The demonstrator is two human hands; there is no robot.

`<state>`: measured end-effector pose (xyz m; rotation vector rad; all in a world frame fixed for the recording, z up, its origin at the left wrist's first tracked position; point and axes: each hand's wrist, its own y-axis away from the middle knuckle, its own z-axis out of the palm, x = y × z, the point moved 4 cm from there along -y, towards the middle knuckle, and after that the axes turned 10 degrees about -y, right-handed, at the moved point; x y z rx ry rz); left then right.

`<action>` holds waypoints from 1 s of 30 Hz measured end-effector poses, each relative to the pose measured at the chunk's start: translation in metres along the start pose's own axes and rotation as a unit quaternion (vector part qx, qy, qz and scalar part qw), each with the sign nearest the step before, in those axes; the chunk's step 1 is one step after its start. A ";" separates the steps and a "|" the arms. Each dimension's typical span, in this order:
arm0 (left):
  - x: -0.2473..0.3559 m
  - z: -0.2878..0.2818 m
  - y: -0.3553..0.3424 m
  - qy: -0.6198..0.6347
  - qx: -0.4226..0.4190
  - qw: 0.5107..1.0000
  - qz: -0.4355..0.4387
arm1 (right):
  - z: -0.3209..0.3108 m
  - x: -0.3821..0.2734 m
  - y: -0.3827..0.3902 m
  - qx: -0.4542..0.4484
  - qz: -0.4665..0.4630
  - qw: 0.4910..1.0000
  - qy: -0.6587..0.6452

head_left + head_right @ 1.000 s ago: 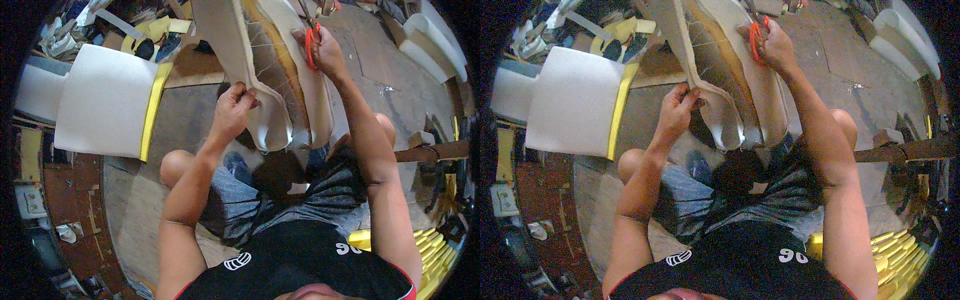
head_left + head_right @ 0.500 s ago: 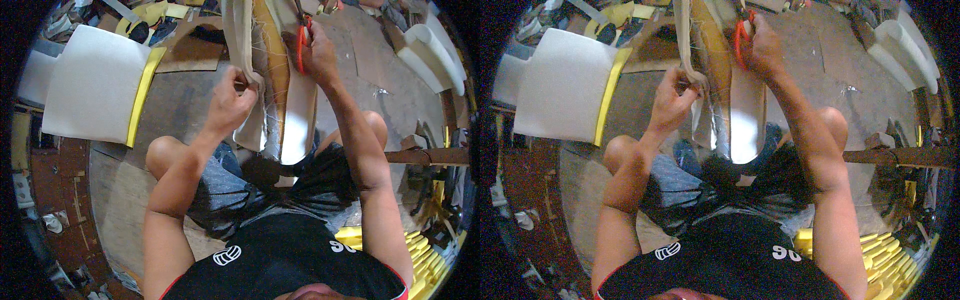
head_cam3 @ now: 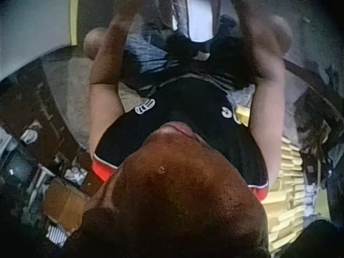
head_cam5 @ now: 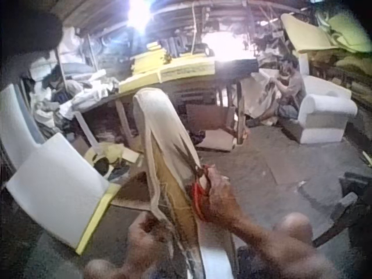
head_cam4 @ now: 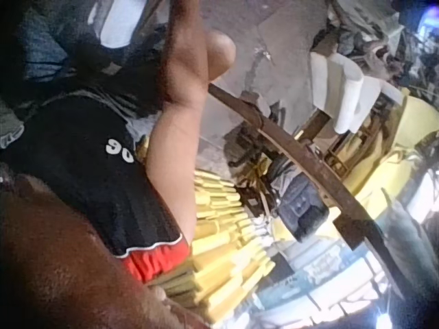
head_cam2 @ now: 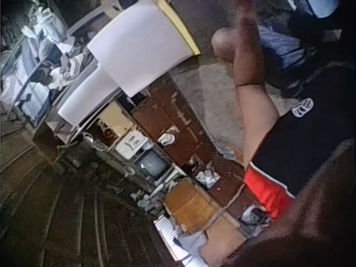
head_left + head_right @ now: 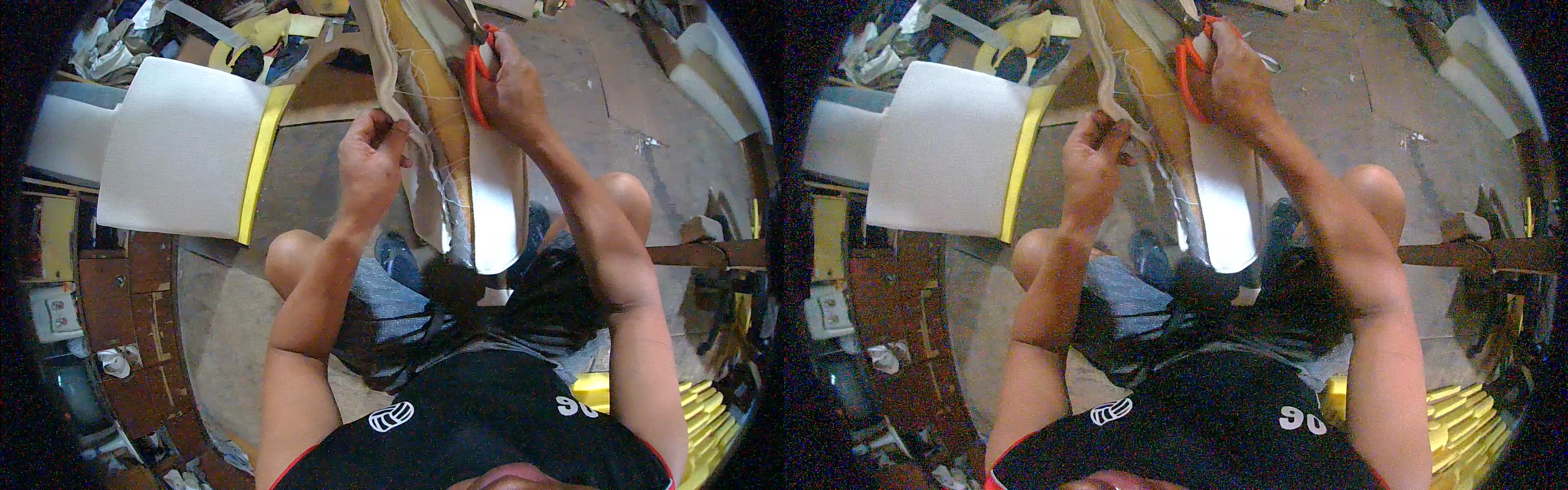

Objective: The person uses red-handled scissors to cut the fabric covering of a chair armrest. They carefully trim the fabric along the edge, exposing the foam underneath.

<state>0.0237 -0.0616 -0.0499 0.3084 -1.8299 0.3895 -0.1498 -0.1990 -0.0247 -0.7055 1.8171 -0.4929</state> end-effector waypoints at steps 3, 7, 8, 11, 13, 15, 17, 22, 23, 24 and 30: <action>0.001 -0.003 0.003 0.128 -0.031 0.988 -0.075 | -0.001 0.001 0.000 -0.008 0.000 1.000 -0.013; -0.005 -0.011 0.007 0.229 -0.051 0.969 -0.079 | -0.001 -0.007 0.000 -0.008 0.018 1.000 -0.016; -0.002 -0.011 0.010 0.228 -0.047 0.969 -0.080 | 0.000 -0.006 0.000 -0.013 0.038 0.999 -0.018; -0.003 -0.015 0.014 0.178 -0.026 0.982 -0.049 | -0.003 -0.016 0.000 -0.020 0.047 0.998 -0.036; -0.001 -0.017 0.017 0.095 -0.009 0.995 -0.010 | -0.002 -0.018 -0.003 -0.005 0.016 0.999 -0.033; 0.005 -0.015 0.022 -0.022 0.007 0.999 0.037 | -0.003 -0.017 -0.003 0.008 -0.010 0.999 -0.029; 0.003 -0.017 0.024 -0.045 0.024 0.997 0.053 | -0.002 -0.020 -0.001 0.015 -0.032 0.999 -0.032; -0.002 -0.016 0.021 0.024 0.012 0.999 0.026 | 0.001 -0.021 -0.003 0.001 0.008 0.999 -0.038; -0.003 -0.015 0.021 0.050 0.000 0.998 0.024 | 0.002 -0.023 -0.002 0.002 0.013 0.999 -0.043; -0.003 -0.015 0.022 0.076 -0.011 0.997 0.022 | 0.002 -0.026 -0.003 0.004 0.005 0.999 -0.043; -0.013 -0.018 0.023 0.139 -0.010 0.990 0.007 | 0.006 -0.027 -0.003 0.009 -0.021 0.999 -0.038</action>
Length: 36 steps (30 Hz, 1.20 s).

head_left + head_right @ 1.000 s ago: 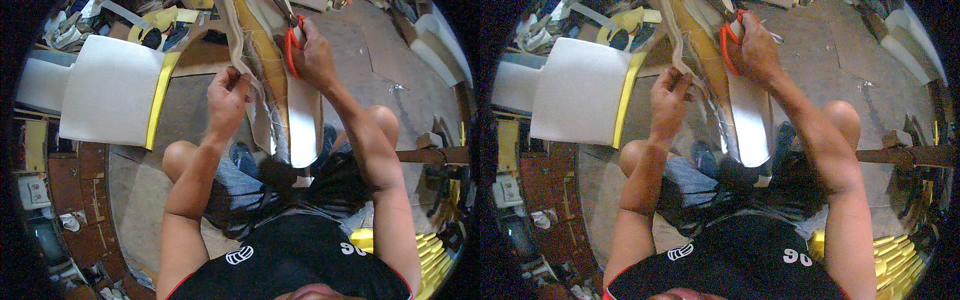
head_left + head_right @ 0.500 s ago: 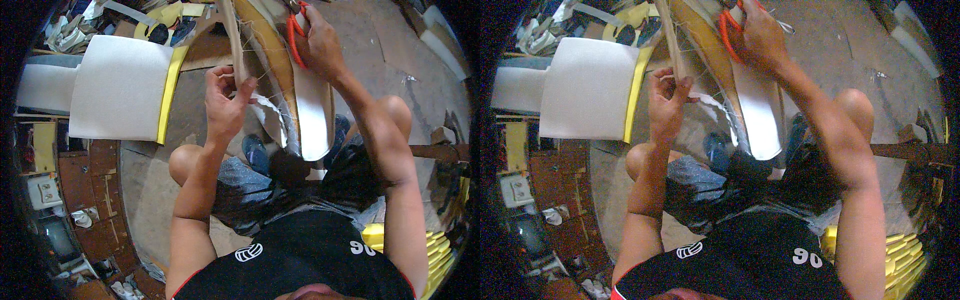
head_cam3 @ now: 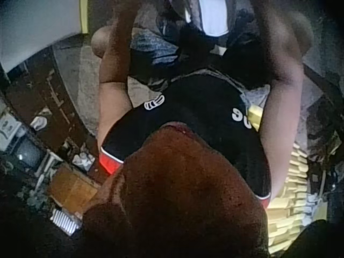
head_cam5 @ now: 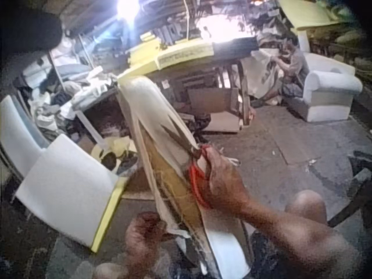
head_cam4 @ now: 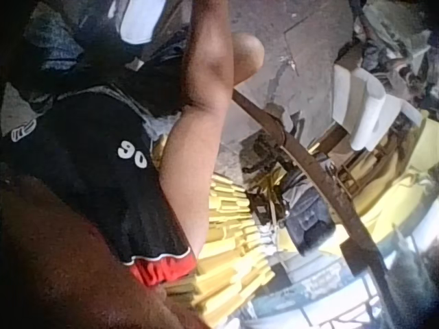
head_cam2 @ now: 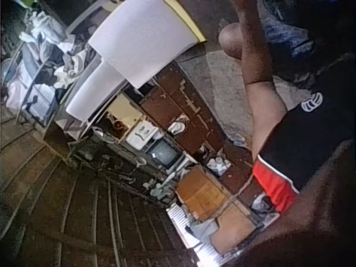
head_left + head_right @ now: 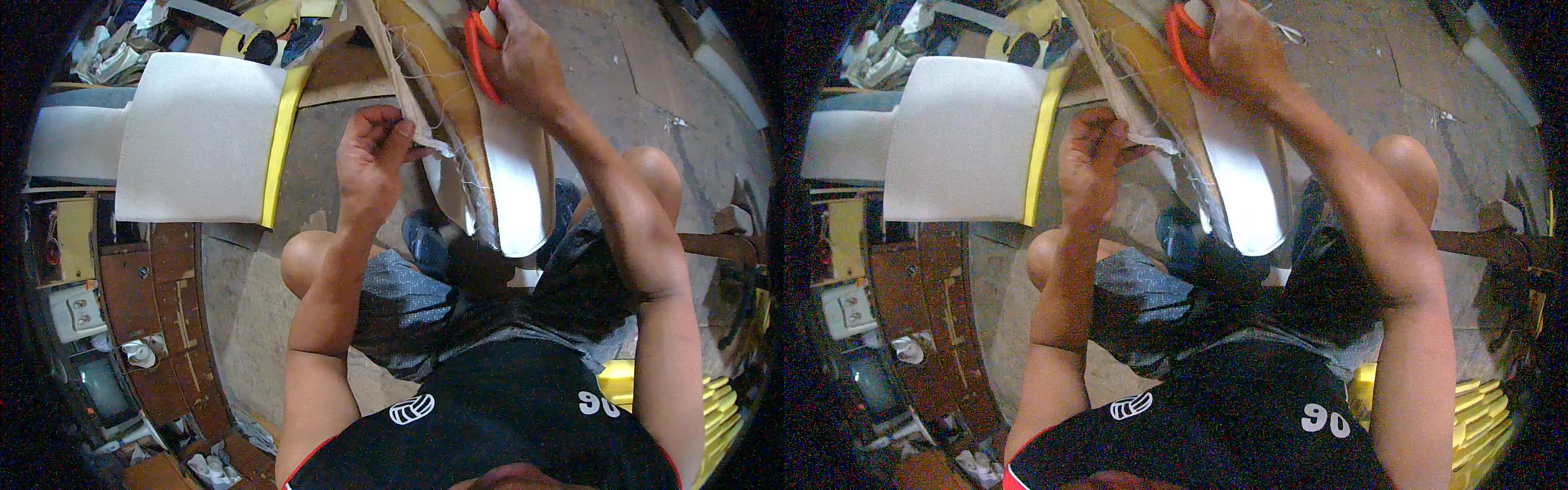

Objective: The person uses red-handled scissors to cut the fabric covering of a chair armrest. They carefully trim the fabric along the edge, exposing the foam underneath.

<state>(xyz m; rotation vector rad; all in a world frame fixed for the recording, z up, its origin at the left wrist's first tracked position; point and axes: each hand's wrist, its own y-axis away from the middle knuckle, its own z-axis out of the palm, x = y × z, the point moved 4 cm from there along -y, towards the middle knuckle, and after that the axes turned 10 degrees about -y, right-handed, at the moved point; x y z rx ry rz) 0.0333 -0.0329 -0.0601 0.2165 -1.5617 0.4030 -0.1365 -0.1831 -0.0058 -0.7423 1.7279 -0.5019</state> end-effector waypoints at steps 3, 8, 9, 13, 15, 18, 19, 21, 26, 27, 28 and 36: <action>-0.003 -0.002 -0.001 -0.010 -0.019 1.000 -0.007 | -0.001 0.001 0.001 -0.005 0.012 1.000 0.011; -0.001 -0.005 0.001 0.029 -0.034 0.998 -0.033 | -0.002 0.001 0.001 -0.023 0.049 0.998 0.007; -0.001 -0.006 0.001 0.034 -0.039 0.998 -0.039 | -0.002 0.002 0.001 -0.024 0.045 0.999 0.006; -0.002 -0.005 0.001 0.056 -0.047 0.997 -0.027 | -0.001 0.006 0.002 -0.012 0.019 1.000 0.005; -0.001 -0.003 0.001 0.032 -0.039 0.998 -0.022 | -0.001 0.003 0.001 -0.015 0.024 1.000 0.007; 0.005 0.003 0.001 -0.067 -0.034 0.997 0.029 | 0.000 0.001 0.002 -0.029 0.044 0.999 0.007; 0.004 0.002 0.000 -0.071 -0.028 0.997 0.013 | 0.001 0.003 0.002 -0.024 0.033 0.999 0.005; 0.004 0.001 -0.002 -0.078 -0.015 0.997 -0.020 | 0.002 0.004 0.002 -0.022 0.028 0.999 0.000; 0.004 -0.001 -0.001 -0.041 -0.030 0.998 -0.045 | 0.005 0.004 0.002 -0.016 -0.012 1.000 0.004; 0.003 -0.001 -0.002 -0.030 -0.035 0.998 -0.051 | 0.005 0.005 0.003 -0.014 -0.013 1.000 0.004; 0.002 -0.002 -0.002 -0.021 -0.035 0.997 -0.058 | 0.005 0.006 0.003 -0.014 -0.015 1.000 0.004; -0.007 -0.007 -0.001 0.016 -0.033 0.997 -0.067 | 0.005 0.001 0.002 -0.028 0.010 1.000 -0.009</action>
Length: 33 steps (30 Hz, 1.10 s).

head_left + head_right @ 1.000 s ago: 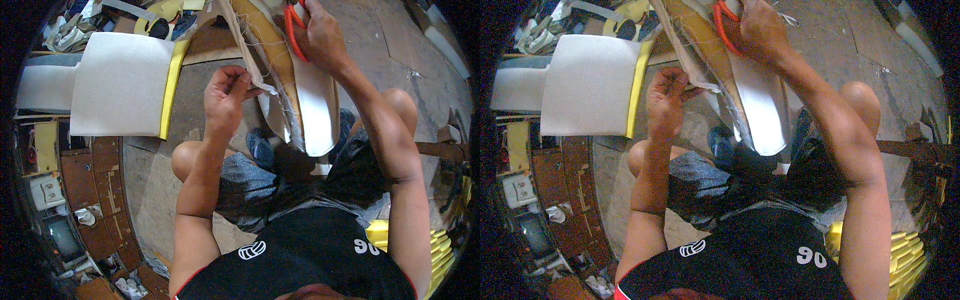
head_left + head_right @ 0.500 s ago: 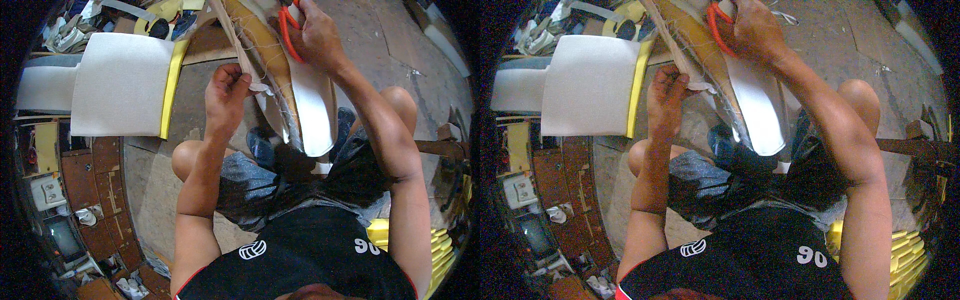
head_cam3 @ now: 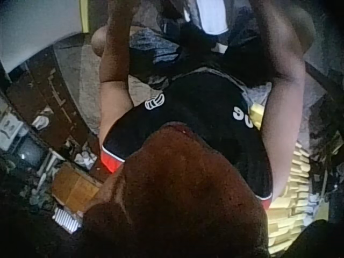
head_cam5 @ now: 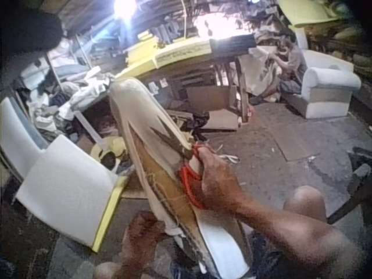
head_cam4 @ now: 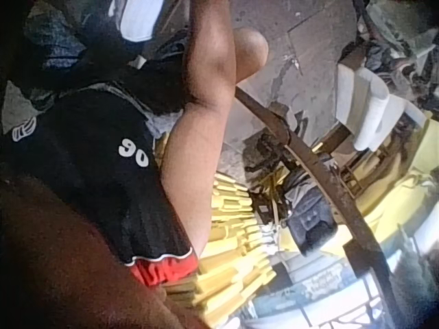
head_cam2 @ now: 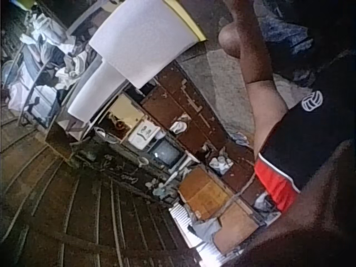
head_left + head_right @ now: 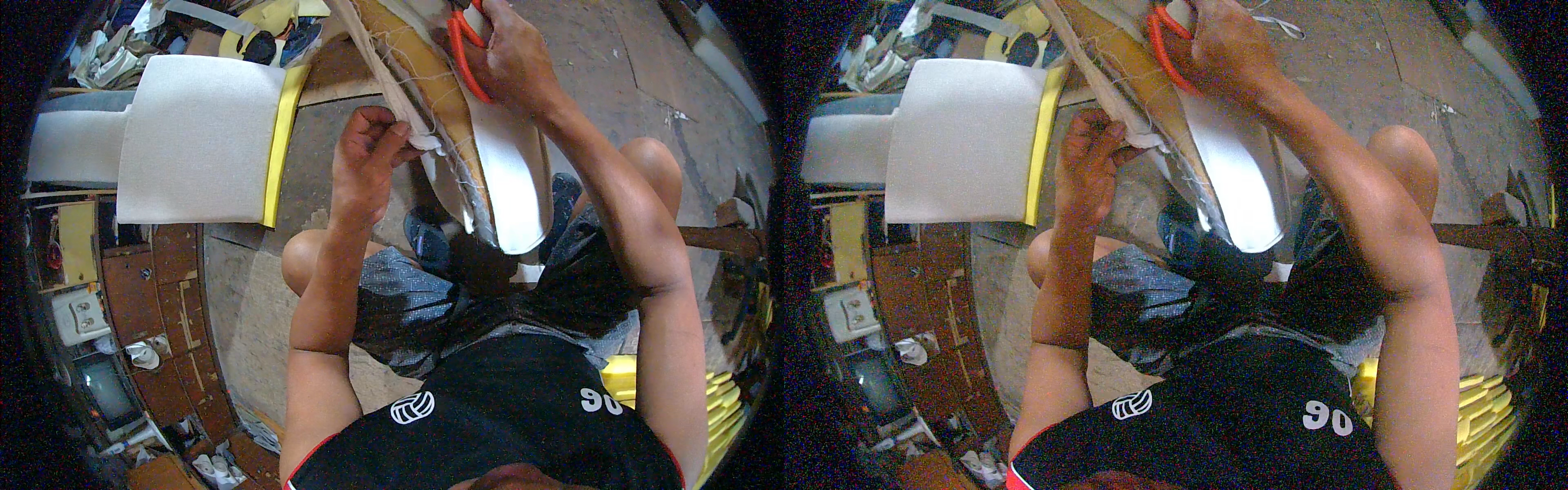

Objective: The person uses red-handled scissors to cut the fabric covering of a chair armrest. They carefully trim the fabric along the edge, exposing the foam underneath.

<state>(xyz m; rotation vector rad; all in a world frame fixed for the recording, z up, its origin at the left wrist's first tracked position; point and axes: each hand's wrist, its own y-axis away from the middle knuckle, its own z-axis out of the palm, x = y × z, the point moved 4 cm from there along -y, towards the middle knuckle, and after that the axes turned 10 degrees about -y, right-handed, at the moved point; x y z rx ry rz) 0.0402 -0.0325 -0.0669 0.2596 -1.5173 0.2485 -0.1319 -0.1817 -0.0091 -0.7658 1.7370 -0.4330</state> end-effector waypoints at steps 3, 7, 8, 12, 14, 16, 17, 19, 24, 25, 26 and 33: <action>0.002 0.003 0.000 0.014 -0.009 1.000 -0.004 | -0.001 0.002 -0.001 0.008 -0.005 1.000 -0.013; 0.004 0.002 0.000 0.026 -0.022 0.999 -0.002 | -0.002 0.001 -0.001 0.004 -0.001 1.000 -0.006; 0.003 0.002 0.000 0.027 -0.026 0.999 -0.002 | -0.002 0.002 -0.001 0.003 0.000 1.000 -0.004; 0.002 0.001 -0.001 0.026 -0.032 0.999 0.004 | 0.000 -0.001 -0.001 0.011 -0.022 1.000 -0.002; 0.004 0.002 -0.001 0.025 -0.034 0.999 0.003 | -0.001 -0.004 -0.001 -0.005 -0.003 1.000 -0.005; 0.004 0.003 -0.001 0.023 -0.036 0.999 0.002 | -0.002 -0.006 -0.002 -0.001 -0.020 1.000 -0.017; 0.004 0.002 -0.001 0.022 -0.037 0.999 0.000 | -0.002 -0.006 -0.002 0.001 -0.028 0.999 -0.024; 0.002 0.001 -0.001 0.023 -0.034 0.999 -0.004 | -0.003 -0.008 -0.003 -0.023 0.012 0.999 -0.028; 0.001 0.003 -0.002 0.020 0.001 1.000 -0.020 | -0.001 -0.001 -0.001 -0.005 -0.009 0.999 -0.038; 0.008 0.007 -0.001 -0.061 0.011 0.998 0.013 | -0.002 -0.005 -0.001 -0.010 -0.010 0.999 -0.044; 0.018 0.013 0.002 -0.141 0.020 0.989 0.045 | -0.002 -0.007 0.000 -0.015 -0.011 0.999 -0.050; 0.010 0.004 0.000 -0.130 0.046 0.990 0.017 | -0.003 -0.012 0.002 -0.025 -0.002 0.999 -0.044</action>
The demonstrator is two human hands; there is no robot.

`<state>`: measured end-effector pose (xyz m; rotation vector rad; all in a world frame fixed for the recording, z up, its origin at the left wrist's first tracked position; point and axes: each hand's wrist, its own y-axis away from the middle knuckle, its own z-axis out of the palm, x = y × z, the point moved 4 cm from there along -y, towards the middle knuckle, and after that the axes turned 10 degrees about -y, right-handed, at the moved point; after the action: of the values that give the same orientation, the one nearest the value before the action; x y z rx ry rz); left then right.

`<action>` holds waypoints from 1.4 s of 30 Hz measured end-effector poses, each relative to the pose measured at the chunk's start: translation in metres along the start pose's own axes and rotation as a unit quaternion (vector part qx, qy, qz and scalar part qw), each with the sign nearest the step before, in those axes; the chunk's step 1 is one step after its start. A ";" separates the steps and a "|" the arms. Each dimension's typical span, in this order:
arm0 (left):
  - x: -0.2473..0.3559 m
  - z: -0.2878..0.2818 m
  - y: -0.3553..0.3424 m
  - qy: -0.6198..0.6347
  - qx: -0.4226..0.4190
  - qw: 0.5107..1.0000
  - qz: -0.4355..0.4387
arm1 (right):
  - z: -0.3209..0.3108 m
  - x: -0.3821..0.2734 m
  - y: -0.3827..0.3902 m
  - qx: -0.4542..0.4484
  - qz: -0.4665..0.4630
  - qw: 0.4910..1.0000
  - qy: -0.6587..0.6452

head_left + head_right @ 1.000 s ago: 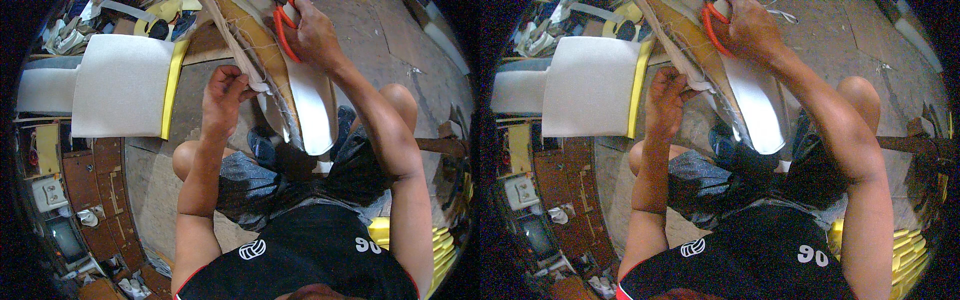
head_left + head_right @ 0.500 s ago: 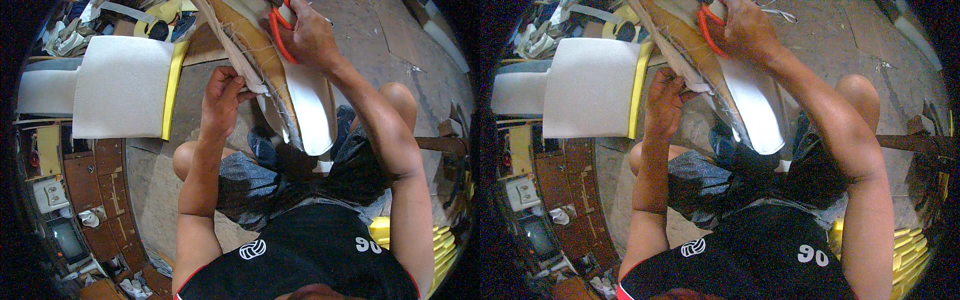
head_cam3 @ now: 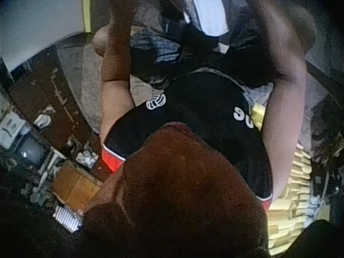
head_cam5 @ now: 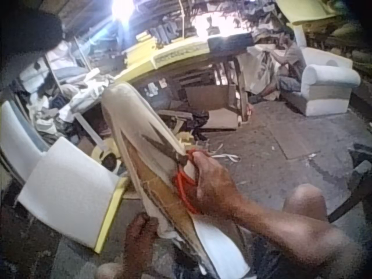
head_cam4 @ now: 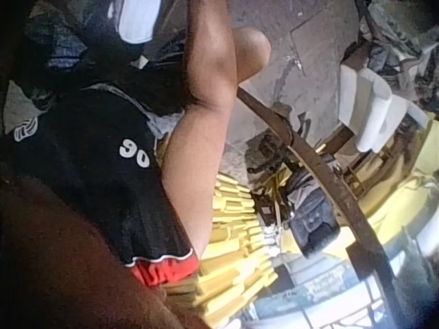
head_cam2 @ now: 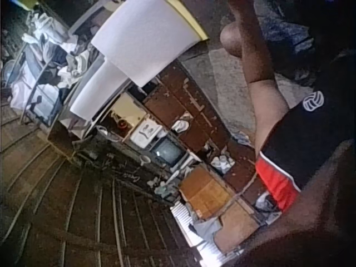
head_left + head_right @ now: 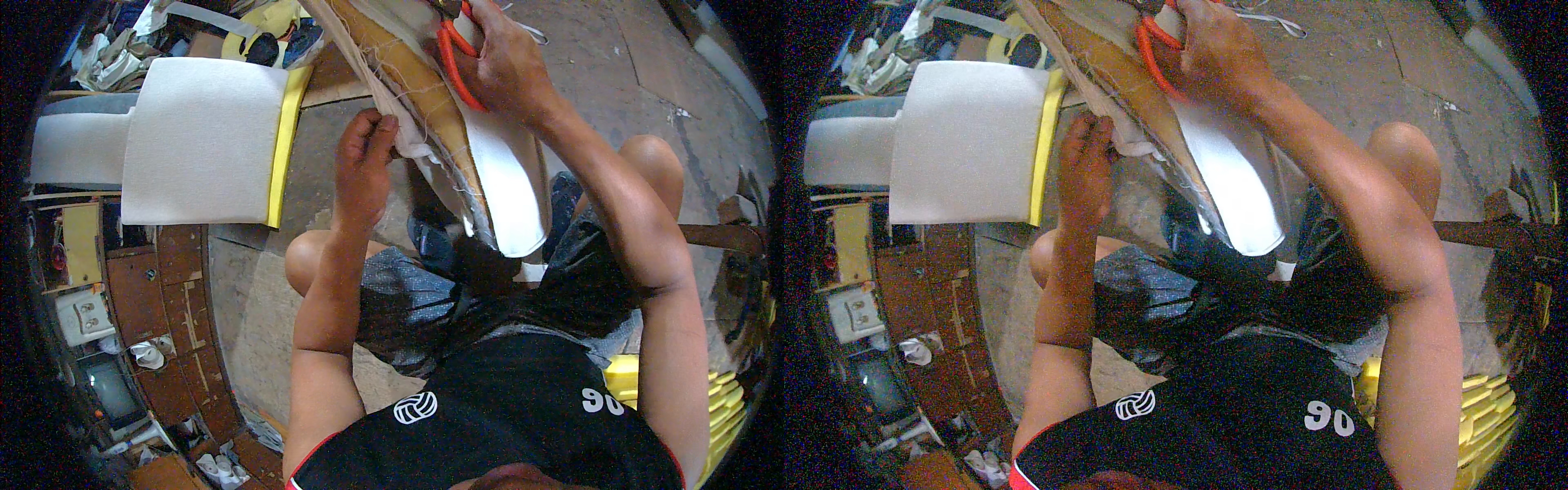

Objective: The person uses red-handled scissors to cut the fabric covering of a chair armrest. They carefully trim the fabric along the edge, exposing the foam underneath.

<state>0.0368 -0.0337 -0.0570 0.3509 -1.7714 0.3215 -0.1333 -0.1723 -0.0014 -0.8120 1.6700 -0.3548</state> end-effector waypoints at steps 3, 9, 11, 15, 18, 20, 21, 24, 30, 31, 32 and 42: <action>-0.004 0.001 -0.001 0.051 -0.016 0.999 0.001 | 0.000 -0.002 0.001 0.002 -0.010 1.000 -0.006; -0.010 -0.001 -0.002 0.119 -0.040 0.992 -0.022 | 0.001 0.002 0.004 0.011 -0.030 0.999 0.016; -0.011 -0.001 -0.001 0.158 -0.036 0.986 -0.037 | 0.002 0.000 0.004 0.011 -0.024 1.000 0.009; -0.018 -0.002 -0.002 0.245 -0.070 0.963 -0.090 | 0.002 -0.001 0.005 0.016 -0.023 0.999 0.017; -0.021 -0.002 -0.004 0.284 -0.102 0.947 -0.112 | -0.002 0.002 0.006 0.011 -0.036 0.999 0.018; -0.024 -0.003 -0.007 0.246 -0.099 0.956 -0.127 | 0.000 0.008 0.005 0.008 -0.042 0.999 0.003; -0.026 -0.004 -0.008 0.227 -0.097 0.960 -0.134 | 0.001 0.011 0.007 -0.003 -0.020 1.000 -0.007; -0.029 -0.013 -0.016 0.221 -0.069 0.972 -0.050 | 0.002 0.013 0.012 -0.019 0.006 1.000 -0.014; 0.041 -0.042 -0.011 0.076 0.168 0.971 0.154 | 0.012 -0.006 0.027 0.000 -0.024 0.999 -0.021; 0.047 -0.049 -0.014 0.057 0.170 0.966 0.188 | 0.015 -0.018 0.033 -0.004 0.002 1.000 -0.016; 0.051 -0.052 -0.020 0.041 0.169 0.959 0.223 | 0.012 -0.025 0.038 -0.005 0.028 1.000 -0.006; 0.091 -0.043 -0.008 -0.081 0.274 0.916 0.283 | -0.017 -0.019 0.067 -0.105 0.028 0.994 0.002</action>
<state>0.0584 -0.0297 0.0415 0.2521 -1.9013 1.2501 -0.1695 -0.1153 -0.0252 -0.9172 1.7504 -0.1430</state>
